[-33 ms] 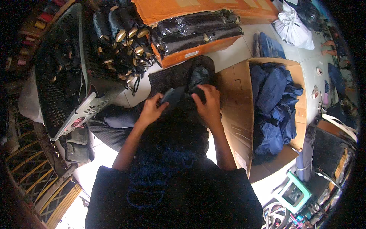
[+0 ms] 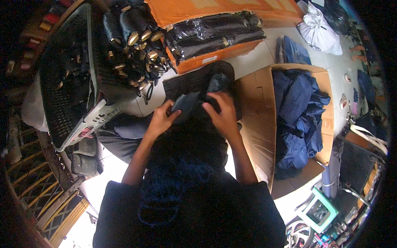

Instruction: The person sits on the floor and repeatedly picks up dark cylindrical items from a basket, wraps them in dark fabric, and places them into a cardboard box. The person handles the items one at a time, folding the fabric around each item before stacking them in the box.

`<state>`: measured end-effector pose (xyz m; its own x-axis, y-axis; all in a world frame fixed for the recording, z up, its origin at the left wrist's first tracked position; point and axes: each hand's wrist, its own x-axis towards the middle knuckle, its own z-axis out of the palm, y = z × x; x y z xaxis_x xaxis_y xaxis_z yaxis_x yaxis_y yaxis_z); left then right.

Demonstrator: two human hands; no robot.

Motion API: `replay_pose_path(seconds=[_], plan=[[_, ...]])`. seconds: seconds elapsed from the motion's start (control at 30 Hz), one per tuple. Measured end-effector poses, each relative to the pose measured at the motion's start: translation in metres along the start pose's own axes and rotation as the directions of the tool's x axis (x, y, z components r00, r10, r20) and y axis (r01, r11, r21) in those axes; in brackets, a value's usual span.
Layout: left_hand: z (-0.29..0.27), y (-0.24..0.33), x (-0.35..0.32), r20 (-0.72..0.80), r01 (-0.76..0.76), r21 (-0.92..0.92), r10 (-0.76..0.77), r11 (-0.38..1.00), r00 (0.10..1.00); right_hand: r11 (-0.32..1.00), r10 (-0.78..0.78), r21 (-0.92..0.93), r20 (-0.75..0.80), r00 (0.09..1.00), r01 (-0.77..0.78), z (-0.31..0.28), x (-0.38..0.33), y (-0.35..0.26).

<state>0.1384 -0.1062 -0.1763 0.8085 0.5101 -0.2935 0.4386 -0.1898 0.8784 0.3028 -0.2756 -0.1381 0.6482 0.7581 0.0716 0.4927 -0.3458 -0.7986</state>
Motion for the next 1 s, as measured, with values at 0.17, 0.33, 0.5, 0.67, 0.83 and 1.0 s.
replay_pose_path(seconds=[0.17, 0.33, 0.5, 0.67, 0.83, 1.0], plan=[[-0.044, 0.017, -0.017, -0.138, -0.207, 0.032, 0.209, 0.978, 0.968, 0.676, 0.107, 0.628, 0.434, 0.895, -0.386, 0.03, 0.028, -0.032], [-0.068, 0.015, -0.038, -0.247, -0.404, 0.395, 0.519, 0.825, 0.818, 0.731, -0.003, 0.613, 0.444, 0.896, -0.301, 0.053, 0.047, -0.061], [-0.066, -0.007, -0.044, -0.462, -0.308, 0.381, 0.468, 0.872, 0.753, 0.681, -0.062, 0.644, 0.525, 0.849, -0.348, 0.052, 0.043, -0.08], [-0.064, -0.014, -0.051, -0.46, -0.271, 0.301, 0.388, 0.914, 0.799, 0.666, -0.005, 0.674, 0.435, 0.901, -0.321, 0.068, 0.035, -0.082], [-0.056, 0.011, -0.06, -0.49, -0.278, 0.161, 0.321, 0.947, 0.81, 0.749, 0.06, 0.61, 0.328, 0.943, -0.26, 0.1, 0.032, -0.072], [-0.045, -0.013, -0.051, -0.507, -0.201, 0.082, 0.215, 0.976, 0.835, 0.887, -0.045, 0.454, 0.266, 0.963, -0.083, 0.11, 0.034, -0.07]])
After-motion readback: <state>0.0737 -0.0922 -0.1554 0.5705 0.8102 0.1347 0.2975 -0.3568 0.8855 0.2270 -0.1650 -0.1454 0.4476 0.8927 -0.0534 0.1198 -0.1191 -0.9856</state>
